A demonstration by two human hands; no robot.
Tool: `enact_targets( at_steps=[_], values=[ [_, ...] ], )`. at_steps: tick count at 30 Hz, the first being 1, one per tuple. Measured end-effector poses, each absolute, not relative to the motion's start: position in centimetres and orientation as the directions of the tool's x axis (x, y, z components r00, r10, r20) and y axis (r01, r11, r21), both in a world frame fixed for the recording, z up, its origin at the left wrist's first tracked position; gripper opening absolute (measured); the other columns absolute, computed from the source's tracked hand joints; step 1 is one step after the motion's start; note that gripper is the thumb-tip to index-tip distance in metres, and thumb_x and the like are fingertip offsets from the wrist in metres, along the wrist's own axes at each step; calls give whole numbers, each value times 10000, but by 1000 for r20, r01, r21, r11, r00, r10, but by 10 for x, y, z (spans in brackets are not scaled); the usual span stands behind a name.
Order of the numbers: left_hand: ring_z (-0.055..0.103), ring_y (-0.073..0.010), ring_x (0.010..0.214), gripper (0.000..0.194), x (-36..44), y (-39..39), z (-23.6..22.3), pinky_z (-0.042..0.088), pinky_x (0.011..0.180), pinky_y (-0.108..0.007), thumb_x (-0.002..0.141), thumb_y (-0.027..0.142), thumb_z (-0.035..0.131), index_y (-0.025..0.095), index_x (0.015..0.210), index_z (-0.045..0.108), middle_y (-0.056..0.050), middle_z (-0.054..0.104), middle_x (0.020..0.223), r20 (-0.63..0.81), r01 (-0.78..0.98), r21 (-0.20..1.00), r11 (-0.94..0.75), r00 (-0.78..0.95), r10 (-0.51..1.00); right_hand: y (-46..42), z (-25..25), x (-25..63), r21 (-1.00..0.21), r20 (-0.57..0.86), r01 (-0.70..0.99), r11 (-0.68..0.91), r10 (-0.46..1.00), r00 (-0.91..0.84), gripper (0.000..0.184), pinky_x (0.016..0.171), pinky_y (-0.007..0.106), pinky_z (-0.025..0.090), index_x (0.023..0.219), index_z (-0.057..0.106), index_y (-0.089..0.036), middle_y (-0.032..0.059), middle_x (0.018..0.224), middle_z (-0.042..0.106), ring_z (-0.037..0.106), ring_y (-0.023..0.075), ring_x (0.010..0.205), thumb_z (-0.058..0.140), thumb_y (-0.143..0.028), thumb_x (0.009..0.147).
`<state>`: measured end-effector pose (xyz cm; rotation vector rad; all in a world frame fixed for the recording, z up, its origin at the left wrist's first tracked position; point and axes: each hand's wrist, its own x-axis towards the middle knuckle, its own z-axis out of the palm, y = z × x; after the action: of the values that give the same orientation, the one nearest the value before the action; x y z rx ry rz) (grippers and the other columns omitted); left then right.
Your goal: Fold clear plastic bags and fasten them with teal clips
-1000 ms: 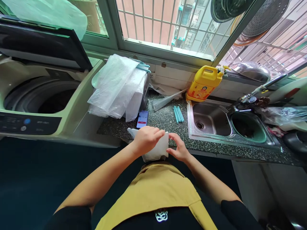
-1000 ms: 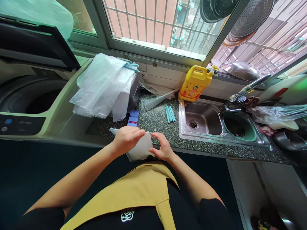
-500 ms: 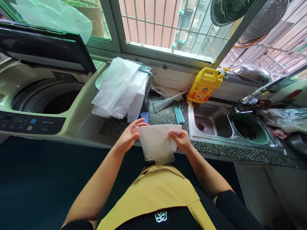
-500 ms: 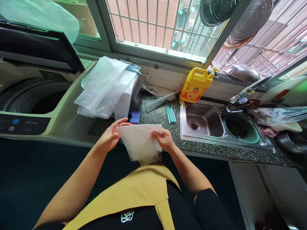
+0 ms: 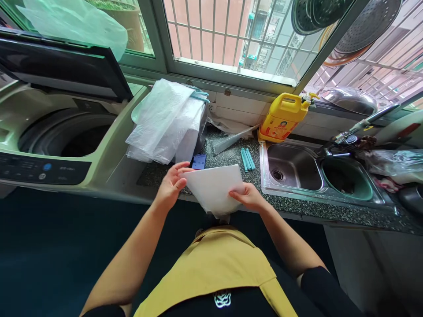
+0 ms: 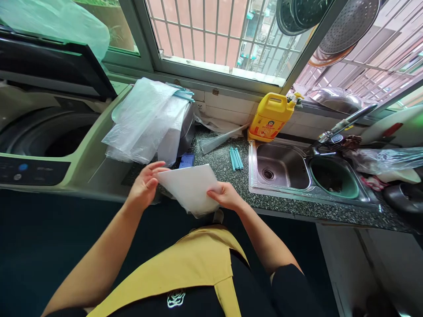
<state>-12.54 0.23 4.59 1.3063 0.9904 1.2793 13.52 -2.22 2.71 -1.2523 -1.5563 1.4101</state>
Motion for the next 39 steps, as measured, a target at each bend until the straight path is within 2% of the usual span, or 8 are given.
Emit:
enact_targets(
  at_steps=[3, 5, 8, 13, 21, 26, 32, 39],
  values=[
    [599, -238, 1003, 525, -129, 8, 72, 452, 897, -339, 621, 521, 748, 194, 1023, 667, -96, 694, 1018, 285, 229, 906, -355, 288, 914, -18, 36, 139, -947, -101, 320, 32, 915, -391, 314, 527, 211, 391, 646, 660, -139, -4, 611, 614, 527, 112, 571, 684, -445, 713],
    [619, -202, 817, 337, -124, 7, 86, 482, 769, -295, 681, 490, 703, 176, 803, 702, -64, 701, 826, 197, 333, 877, -347, 411, 890, -14, 42, 143, -945, -128, 325, 25, 888, -442, 329, 533, 210, 399, 664, 661, -143, -3, 615, 614, 534, 116, 580, 689, -468, 705],
    [527, -125, 541, 378, -115, 1, 93, 431, 529, -230, 737, 513, 623, 152, 631, 657, -15, 610, 582, 53, 278, 946, -164, 368, 928, -10, 45, 152, -989, -137, 119, -90, 863, -486, 526, 605, 260, 474, 852, 684, -158, 39, 754, 679, 613, 167, 678, 687, -632, 623],
    [507, -110, 509, 365, -115, -4, 88, 410, 490, -215, 665, 509, 701, 146, 652, 663, -7, 610, 567, -19, 79, 997, 7, 154, 988, -17, 25, 159, -946, -89, -261, -192, 928, -361, 877, 737, 370, 526, 971, 677, -174, 119, 936, 702, 659, 259, 878, 489, -892, 505],
    [541, -122, 536, 388, -115, -1, 88, 448, 537, -226, 656, 525, 711, 140, 658, 663, -19, 644, 587, 0, 128, 992, -11, 86, 996, -31, 0, 140, -929, -271, -232, -288, 957, -101, 456, 626, 288, 514, 774, 679, -191, 33, 697, 690, 627, 167, 626, 804, -544, 513],
    [593, -148, 590, 407, -112, -2, 83, 470, 572, -239, 677, 504, 702, 127, 831, 694, -41, 686, 673, 0, 132, 991, -9, 73, 997, -37, 1, 136, -915, -267, -312, -256, 964, -8, 711, 571, 287, 494, 1115, 577, -212, 59, 758, 682, 632, 184, 637, 607, -729, 627],
    [533, -87, 514, 671, -112, -2, 78, 421, 514, -186, 719, 383, 691, 163, 1321, 493, 29, 641, 600, 72, 105, 992, -77, 48, 996, -44, -8, 129, -955, -212, -240, -173, 966, 148, 811, 560, 235, 453, 1353, 317, -239, -60, 629, 598, 569, 115, 553, 717, -402, 665],
    [641, -138, 744, 358, -122, -2, 76, 526, 727, -247, 762, 303, 636, 148, 1081, 682, -64, 719, 888, 164, 249, 939, -238, 286, 944, -55, -12, 129, -981, -116, -187, -58, 941, 318, 418, 599, 251, 455, 1066, 520, -242, -32, 690, 618, 564, 119, 599, 680, -344, 693]
  ],
)
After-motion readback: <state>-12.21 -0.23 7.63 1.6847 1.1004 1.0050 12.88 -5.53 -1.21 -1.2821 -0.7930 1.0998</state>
